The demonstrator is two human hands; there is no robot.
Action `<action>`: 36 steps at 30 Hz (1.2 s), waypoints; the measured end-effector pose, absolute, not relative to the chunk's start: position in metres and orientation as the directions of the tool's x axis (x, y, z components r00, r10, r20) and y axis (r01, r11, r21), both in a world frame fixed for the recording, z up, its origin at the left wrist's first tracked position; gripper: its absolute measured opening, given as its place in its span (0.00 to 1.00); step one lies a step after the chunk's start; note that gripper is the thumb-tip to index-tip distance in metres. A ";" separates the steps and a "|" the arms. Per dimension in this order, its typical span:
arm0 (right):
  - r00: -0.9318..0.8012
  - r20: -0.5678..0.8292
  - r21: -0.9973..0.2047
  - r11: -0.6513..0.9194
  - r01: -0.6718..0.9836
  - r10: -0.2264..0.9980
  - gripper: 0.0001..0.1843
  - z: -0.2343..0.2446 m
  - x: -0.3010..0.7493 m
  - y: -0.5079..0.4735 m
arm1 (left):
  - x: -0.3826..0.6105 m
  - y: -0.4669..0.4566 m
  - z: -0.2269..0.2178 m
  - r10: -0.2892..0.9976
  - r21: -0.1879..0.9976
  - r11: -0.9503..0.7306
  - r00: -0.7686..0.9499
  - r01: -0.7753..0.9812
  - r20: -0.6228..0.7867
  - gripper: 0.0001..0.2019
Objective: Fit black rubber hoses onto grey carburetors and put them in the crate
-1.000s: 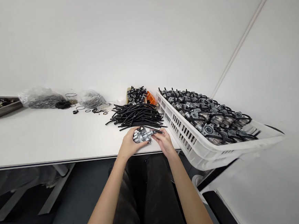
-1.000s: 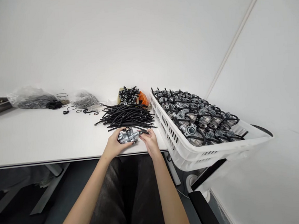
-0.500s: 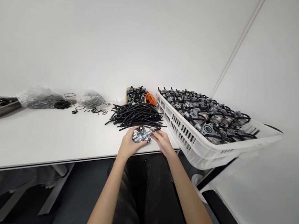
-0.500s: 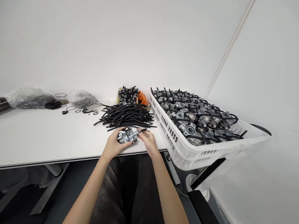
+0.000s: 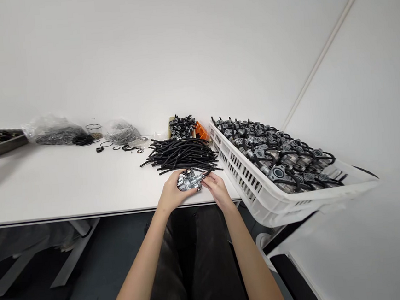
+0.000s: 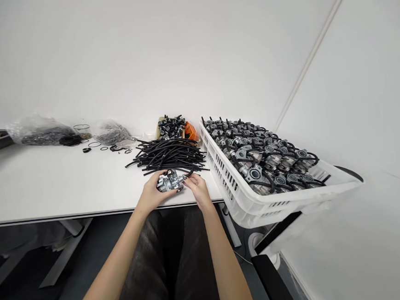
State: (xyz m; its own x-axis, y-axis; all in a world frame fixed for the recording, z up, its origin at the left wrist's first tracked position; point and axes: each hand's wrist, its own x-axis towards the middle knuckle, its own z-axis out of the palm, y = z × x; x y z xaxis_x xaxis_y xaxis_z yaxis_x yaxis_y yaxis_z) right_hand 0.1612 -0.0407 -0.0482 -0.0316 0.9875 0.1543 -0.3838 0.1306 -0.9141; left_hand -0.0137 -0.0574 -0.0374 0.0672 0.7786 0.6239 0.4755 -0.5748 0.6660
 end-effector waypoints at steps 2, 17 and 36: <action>-0.031 0.152 -0.914 0.128 -0.386 0.988 0.13 -0.048 0.160 -0.041 | -0.014 -0.057 -0.037 0.778 0.664 -0.576 0.069 0.476 0.625 0.29; -0.086 0.117 -0.898 0.069 -0.434 0.989 0.15 -0.042 0.164 -0.044 | -0.014 -0.056 -0.040 0.775 0.667 -0.582 0.069 0.465 0.628 0.29; -0.055 0.142 -0.916 0.110 -0.387 0.988 0.13 -0.044 0.161 -0.043 | -0.014 -0.056 -0.040 0.779 0.671 -0.579 0.072 0.464 0.623 0.29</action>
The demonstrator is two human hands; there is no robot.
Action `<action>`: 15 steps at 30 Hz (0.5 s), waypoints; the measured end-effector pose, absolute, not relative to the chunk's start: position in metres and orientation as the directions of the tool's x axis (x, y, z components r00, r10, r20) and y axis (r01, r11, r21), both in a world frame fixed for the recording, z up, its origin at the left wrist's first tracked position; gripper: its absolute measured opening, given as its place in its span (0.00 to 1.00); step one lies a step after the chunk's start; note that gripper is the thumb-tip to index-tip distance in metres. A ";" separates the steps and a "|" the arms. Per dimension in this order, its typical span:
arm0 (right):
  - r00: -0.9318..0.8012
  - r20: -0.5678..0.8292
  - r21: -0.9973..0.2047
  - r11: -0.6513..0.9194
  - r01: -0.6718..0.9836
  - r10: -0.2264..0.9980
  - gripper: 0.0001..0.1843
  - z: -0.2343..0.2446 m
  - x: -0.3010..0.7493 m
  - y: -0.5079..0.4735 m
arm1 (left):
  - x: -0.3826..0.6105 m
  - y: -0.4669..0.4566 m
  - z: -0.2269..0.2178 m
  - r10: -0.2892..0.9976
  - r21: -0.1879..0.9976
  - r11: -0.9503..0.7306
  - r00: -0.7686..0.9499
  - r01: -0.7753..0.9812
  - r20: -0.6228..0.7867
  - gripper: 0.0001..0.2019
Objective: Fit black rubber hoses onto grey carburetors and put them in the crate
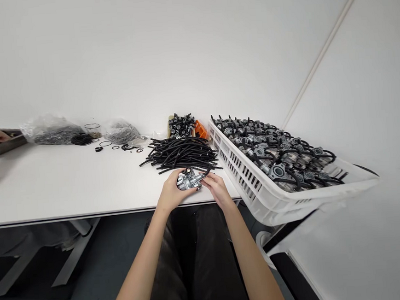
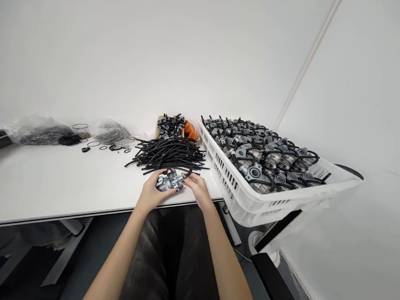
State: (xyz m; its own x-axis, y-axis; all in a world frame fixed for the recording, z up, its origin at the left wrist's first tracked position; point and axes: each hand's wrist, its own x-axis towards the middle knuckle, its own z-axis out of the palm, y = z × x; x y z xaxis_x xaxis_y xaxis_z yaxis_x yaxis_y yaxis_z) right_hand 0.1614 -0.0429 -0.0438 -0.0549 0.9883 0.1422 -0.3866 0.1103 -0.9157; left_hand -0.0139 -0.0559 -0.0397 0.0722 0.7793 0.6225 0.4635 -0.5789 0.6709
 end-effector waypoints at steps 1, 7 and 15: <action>-0.052 0.148 -0.918 0.118 -0.378 0.988 0.12 -0.045 0.161 -0.043 | -0.014 -0.056 -0.040 0.780 0.671 -0.578 0.074 0.465 0.622 0.29; -0.007 0.161 -0.931 0.150 -0.333 0.987 0.13 -0.052 0.159 -0.039 | -0.014 -0.057 -0.038 0.783 0.670 -0.574 0.076 0.471 0.617 0.29; 0.034 0.145 -0.934 0.148 -0.324 0.989 0.16 -0.055 0.160 -0.036 | -0.013 -0.056 -0.040 0.782 0.670 -0.563 0.048 0.483 0.622 0.29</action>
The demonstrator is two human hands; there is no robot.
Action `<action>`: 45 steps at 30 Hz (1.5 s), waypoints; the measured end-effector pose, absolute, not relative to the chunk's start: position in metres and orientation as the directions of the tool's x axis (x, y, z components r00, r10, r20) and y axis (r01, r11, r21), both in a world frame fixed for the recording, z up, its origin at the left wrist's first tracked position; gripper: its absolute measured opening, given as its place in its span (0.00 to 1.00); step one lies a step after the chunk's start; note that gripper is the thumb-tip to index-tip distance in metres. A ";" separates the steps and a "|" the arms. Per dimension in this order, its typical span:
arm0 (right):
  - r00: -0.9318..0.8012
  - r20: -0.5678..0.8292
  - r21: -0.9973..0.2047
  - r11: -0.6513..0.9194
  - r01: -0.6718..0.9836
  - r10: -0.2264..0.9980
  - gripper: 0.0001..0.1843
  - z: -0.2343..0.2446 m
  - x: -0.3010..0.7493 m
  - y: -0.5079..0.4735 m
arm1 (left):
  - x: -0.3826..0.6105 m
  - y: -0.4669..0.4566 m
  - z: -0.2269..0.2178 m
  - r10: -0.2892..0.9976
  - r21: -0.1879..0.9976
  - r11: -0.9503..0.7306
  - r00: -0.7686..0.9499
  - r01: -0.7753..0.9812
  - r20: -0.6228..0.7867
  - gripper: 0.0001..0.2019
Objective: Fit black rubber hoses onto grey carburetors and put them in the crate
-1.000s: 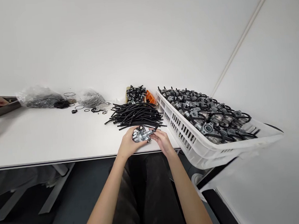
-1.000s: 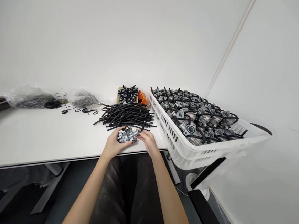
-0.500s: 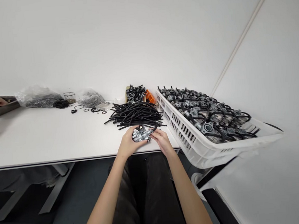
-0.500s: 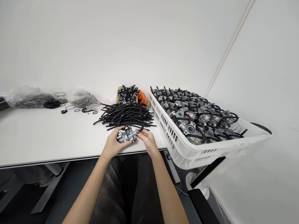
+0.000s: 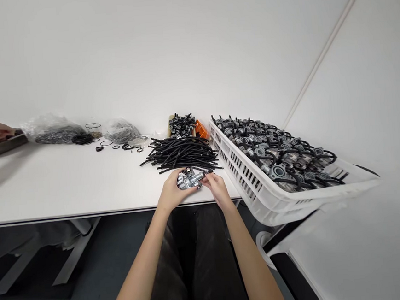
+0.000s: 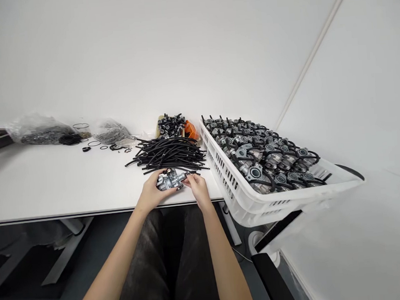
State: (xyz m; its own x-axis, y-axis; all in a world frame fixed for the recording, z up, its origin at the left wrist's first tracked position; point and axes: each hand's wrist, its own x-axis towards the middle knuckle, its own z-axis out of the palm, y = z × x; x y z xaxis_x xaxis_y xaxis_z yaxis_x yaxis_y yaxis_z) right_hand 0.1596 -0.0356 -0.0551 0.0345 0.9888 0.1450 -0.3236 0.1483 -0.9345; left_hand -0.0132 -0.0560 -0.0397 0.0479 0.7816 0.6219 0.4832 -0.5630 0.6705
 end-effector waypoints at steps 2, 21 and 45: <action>0.045 0.141 -0.934 0.148 -0.325 0.989 0.17 -0.055 0.160 -0.036 | -0.013 -0.056 -0.040 0.782 0.669 -0.565 0.053 0.483 0.621 0.29; -0.017 0.084 -0.917 0.071 -0.393 0.996 0.12 -0.043 0.161 -0.041 | -0.013 -0.056 -0.038 0.800 0.689 -0.532 0.025 0.492 0.600 0.29; -0.083 0.104 -0.901 0.059 -0.430 0.991 0.09 -0.044 0.165 -0.044 | -0.011 -0.055 -0.038 0.808 0.717 -0.508 -0.023 0.476 0.588 0.27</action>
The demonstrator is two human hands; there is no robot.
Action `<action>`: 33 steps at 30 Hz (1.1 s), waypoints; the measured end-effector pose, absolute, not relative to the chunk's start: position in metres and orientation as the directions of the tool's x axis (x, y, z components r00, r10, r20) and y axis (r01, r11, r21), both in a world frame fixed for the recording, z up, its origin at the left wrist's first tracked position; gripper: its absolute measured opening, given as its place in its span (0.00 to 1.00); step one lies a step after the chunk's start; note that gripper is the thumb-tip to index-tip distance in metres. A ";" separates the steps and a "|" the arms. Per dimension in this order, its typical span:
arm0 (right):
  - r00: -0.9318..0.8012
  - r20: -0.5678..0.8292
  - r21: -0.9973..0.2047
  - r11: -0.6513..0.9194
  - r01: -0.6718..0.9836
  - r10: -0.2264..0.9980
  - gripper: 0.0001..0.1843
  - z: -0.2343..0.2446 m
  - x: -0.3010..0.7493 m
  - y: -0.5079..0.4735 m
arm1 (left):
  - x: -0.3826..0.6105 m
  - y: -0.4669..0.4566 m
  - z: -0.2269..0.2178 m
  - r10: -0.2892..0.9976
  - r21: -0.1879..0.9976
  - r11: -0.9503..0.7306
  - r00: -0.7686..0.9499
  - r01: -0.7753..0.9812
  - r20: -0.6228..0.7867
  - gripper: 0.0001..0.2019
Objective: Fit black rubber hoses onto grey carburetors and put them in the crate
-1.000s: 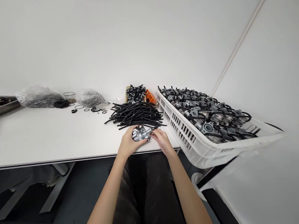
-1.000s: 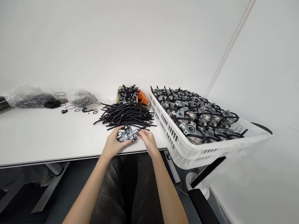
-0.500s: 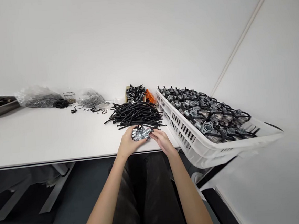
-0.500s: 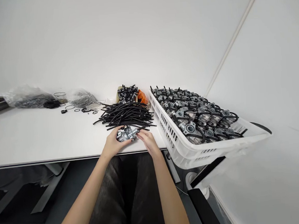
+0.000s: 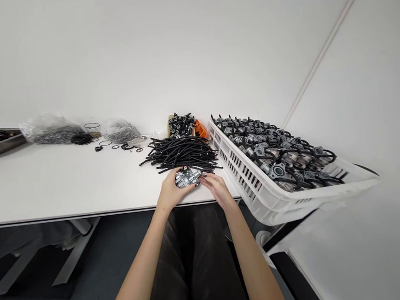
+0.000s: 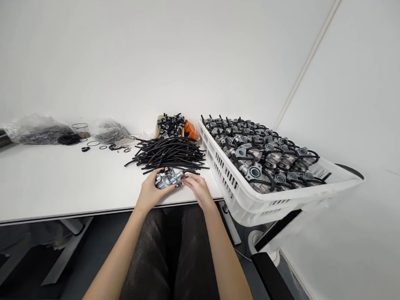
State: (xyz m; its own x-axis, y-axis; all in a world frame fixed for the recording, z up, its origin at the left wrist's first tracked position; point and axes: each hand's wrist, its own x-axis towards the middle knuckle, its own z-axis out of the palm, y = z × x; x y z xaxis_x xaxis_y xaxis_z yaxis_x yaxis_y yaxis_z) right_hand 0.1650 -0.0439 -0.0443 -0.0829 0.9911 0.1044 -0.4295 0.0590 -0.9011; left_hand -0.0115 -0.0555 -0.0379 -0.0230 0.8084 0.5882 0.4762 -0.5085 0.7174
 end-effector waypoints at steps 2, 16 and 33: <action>-0.075 0.099 -0.901 0.057 -0.430 0.992 0.09 -0.044 0.165 -0.044 | -0.011 -0.056 -0.038 0.809 0.718 -0.509 -0.021 0.474 0.588 0.27; -0.038 0.068 -0.912 0.047 -0.408 0.997 0.11 -0.045 0.162 -0.041 | -0.012 -0.056 -0.038 0.807 0.708 -0.513 -0.007 0.486 0.590 0.28; -0.014 0.054 -0.903 0.043 -0.428 0.998 0.14 -0.049 0.163 -0.039 | -0.012 -0.056 -0.038 0.802 0.697 -0.523 0.006 0.490 0.598 0.28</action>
